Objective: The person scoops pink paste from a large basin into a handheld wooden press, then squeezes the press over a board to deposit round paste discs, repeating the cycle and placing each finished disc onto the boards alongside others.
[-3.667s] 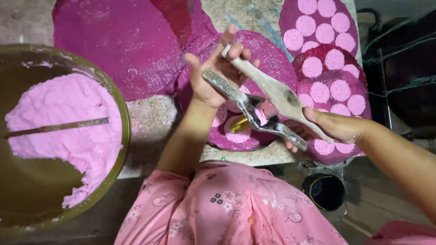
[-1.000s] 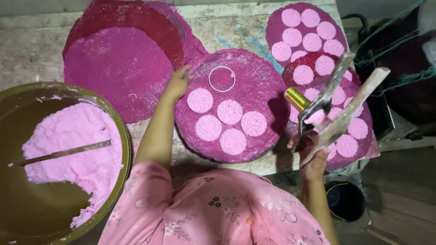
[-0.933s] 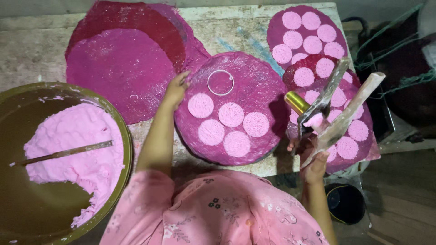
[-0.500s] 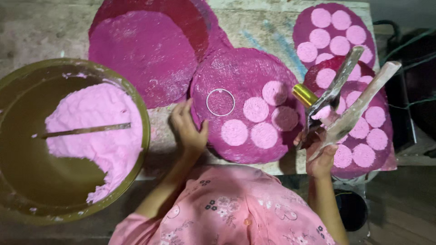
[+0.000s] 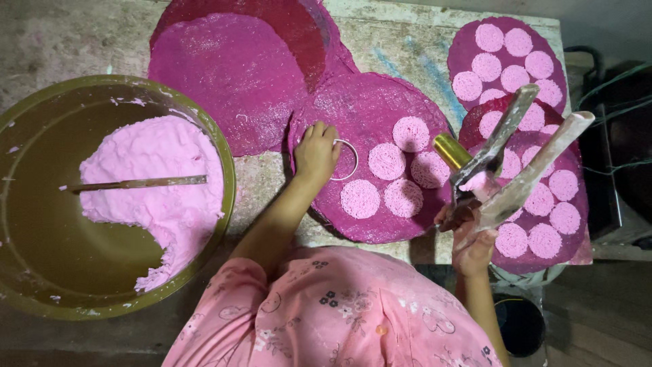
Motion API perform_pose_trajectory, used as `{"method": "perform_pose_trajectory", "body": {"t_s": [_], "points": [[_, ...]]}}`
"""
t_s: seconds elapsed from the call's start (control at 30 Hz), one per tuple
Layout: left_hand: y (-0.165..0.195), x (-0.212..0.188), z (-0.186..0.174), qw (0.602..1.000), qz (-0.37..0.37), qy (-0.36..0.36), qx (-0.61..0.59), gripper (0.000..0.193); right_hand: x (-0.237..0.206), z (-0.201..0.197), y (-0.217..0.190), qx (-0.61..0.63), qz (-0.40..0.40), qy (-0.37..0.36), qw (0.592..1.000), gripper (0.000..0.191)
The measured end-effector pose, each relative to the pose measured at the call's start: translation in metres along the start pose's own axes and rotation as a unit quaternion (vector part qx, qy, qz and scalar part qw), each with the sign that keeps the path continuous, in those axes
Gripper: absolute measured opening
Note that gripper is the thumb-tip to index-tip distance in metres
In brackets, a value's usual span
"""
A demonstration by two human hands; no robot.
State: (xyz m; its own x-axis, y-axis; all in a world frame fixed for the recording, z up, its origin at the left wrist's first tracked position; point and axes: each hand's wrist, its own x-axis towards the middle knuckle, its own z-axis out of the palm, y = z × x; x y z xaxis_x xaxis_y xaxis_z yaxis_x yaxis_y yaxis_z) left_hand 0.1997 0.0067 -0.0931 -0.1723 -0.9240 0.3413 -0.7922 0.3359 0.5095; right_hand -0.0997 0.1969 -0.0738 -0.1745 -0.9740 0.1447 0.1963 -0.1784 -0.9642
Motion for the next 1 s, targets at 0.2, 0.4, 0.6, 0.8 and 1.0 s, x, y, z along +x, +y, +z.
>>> {"method": "perform_pose_trajectory", "body": {"t_s": [0.2, 0.4, 0.6, 0.8, 1.0], "points": [[-0.003, -0.004, -0.003, 0.998, 0.041, 0.032, -0.042, 0.013, 0.003, -0.004, 0.002, 0.014, 0.008, 0.027, 0.999, 0.092], [-0.005, -0.009, -0.007, 0.997, 0.021, -0.021, -0.075, 0.024, 0.012, -0.007, 0.005, 0.029, -0.002, -0.012, 0.999, 0.088], [-0.024, -0.017, -0.026, 0.989, -0.023, -0.045, -0.142, 0.035, 0.012, -0.007, 0.008, 0.043, -0.012, -0.021, 0.999, 0.082], [-0.024, -0.030, -0.020, 0.998, 0.021, -0.034, -0.057, 0.038, 0.017, 0.003, 0.007, 0.041, -0.001, -0.023, 0.999, 0.087], [-0.013, -0.020, -0.010, 1.000, 0.006, 0.000, 0.023, 0.030, 0.017, 0.011, 0.006, 0.026, -0.018, -0.029, 0.999, 0.090]]}}
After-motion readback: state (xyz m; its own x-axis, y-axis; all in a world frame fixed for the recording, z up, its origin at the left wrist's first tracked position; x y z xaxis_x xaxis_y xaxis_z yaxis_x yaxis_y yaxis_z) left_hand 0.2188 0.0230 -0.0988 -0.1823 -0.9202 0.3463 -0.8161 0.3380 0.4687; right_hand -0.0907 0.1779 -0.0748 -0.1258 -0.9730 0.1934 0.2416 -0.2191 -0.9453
